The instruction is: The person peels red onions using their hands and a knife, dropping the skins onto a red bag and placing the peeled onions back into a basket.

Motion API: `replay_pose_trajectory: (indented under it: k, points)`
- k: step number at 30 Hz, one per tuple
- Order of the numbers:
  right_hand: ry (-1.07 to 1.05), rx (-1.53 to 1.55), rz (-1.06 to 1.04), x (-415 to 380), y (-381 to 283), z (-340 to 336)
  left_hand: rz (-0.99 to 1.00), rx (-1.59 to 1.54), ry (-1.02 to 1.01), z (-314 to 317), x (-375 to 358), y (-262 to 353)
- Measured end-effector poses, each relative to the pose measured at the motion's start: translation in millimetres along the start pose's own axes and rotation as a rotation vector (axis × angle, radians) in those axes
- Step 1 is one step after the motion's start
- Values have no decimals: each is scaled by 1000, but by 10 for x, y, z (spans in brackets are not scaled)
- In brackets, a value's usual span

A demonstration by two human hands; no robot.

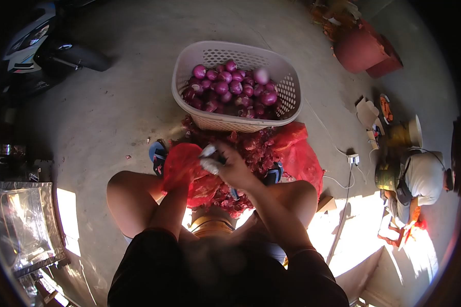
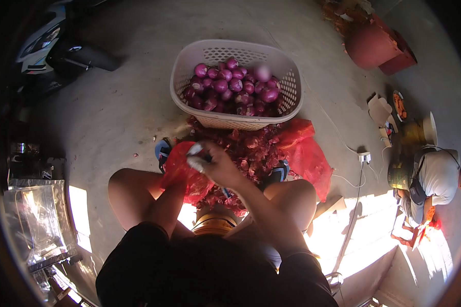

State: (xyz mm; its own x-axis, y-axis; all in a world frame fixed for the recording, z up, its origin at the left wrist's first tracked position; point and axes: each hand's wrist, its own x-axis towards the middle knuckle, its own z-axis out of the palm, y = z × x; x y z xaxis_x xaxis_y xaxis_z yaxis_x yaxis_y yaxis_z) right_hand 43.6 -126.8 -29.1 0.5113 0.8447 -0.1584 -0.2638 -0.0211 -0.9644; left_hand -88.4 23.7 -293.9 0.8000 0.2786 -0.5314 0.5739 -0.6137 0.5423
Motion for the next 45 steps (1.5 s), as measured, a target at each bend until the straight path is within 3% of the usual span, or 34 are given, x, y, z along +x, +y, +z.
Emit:
replay_pose_trajectory:
  k: [4, 8, 13, 16, 17, 19, 20, 23, 24, 27, 32, 35, 36, 39, 42, 45]
  points:
    - [239, -129, -130, 129, 57, -368, 356, 225, -149, -360, 299, 580]
    - [196, -868, -12, 50, -153, -670, 554, 243, -350, -772, 194, 1121]
    - [27, -1233, 343, -34, -130, -819, 363, -190, -632, -1827, -516, 1813]
    - [25, -1272, 430, -45, -271, -717, 463, -579, -405, -1989, -497, 1693]
    - [35, -1281, 454, -46, -290, -705, 424, -846, -422, -1994, -475, 1645]
    - [120, -1284, 315, -40, -187, -789, 317, -1388, -447, -1942, -420, 1563]
    - [158, -1283, 246, -40, -147, -826, 270, -1446, -356, -1909, -443, 1656]
    - [161, -783, -46, -9, -207, -816, 47, -1626, -403, -1837, -465, 1797]
    - [110, -574, -148, 32, -200, -815, 83, -1616, -411, -1781, -435, 1827]
    - [93, -317, -114, -9, -359, -660, 144, -1496, -476, -1709, -389, 1940]
    - [239, -881, -194, 17, -275, -572, 137, -1561, -434, -1594, -432, 2095]
    - [304, -882, -174, 35, -200, -531, 126, -1480, -463, -1552, -437, 2087]
    - [283, -766, -183, 40, -164, -546, 123, -1539, -385, -1574, -506, 2182]
    - [214, -456, -212, 57, -112, -614, 377, -1473, -728, -1551, -248, 1836]
    - [162, -298, -241, 44, -158, -704, 289, -909, -170, -1490, -289, 1998]
    - [175, -320, -240, 46, -181, -775, 422, -282, -223, -1540, -355, 2013]
